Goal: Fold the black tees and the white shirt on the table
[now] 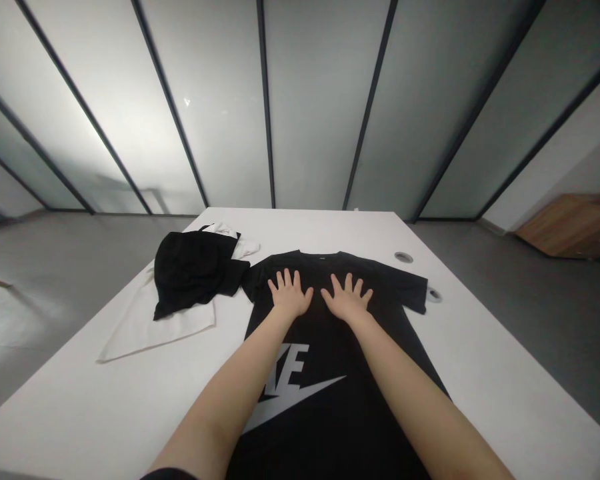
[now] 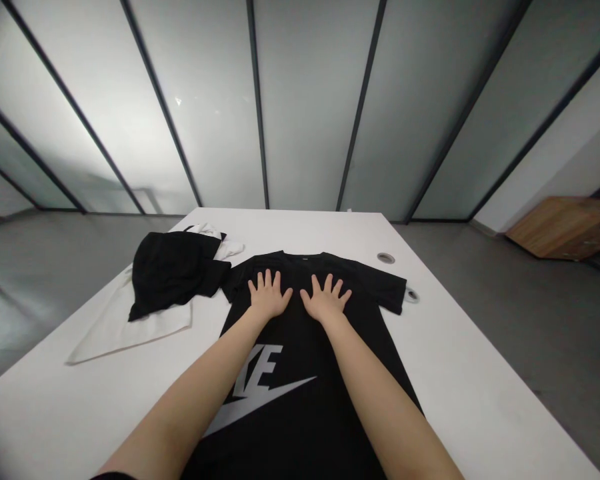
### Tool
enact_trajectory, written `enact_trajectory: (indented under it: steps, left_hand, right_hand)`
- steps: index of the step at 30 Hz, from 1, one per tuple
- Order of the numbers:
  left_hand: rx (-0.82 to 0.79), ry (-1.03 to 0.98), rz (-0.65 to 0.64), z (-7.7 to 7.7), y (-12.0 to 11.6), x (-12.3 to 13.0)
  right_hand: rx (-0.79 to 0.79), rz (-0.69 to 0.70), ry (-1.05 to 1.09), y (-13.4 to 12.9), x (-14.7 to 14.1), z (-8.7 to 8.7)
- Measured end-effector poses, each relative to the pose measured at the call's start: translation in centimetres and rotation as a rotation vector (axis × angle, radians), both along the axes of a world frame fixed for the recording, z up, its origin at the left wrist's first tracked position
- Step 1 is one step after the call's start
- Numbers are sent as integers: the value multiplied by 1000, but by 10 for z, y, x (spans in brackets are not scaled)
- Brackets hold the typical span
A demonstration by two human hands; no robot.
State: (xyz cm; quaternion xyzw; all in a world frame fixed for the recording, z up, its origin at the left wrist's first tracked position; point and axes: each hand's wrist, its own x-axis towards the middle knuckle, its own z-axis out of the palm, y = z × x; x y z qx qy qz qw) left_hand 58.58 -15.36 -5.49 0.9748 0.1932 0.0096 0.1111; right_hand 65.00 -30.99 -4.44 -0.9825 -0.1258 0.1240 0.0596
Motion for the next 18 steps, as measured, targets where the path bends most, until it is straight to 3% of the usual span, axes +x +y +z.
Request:
enact_trajectory:
  steps: [6,12,15,18]
  left_hand:
    - [-26,-6,21,11,46,17]
    - [25,-122,149,11,89,-9]
    - [54,-160,220,16,90,-22]
    - [121,-210,204,27,68,-29]
  right_hand:
    - [35,29,-83,-14,36,5]
    - [17,-161,-198,-86,64,0]
    - [2,-184,-254,-105,67,1]
    - [-5,-131,-380,-94,55,9]
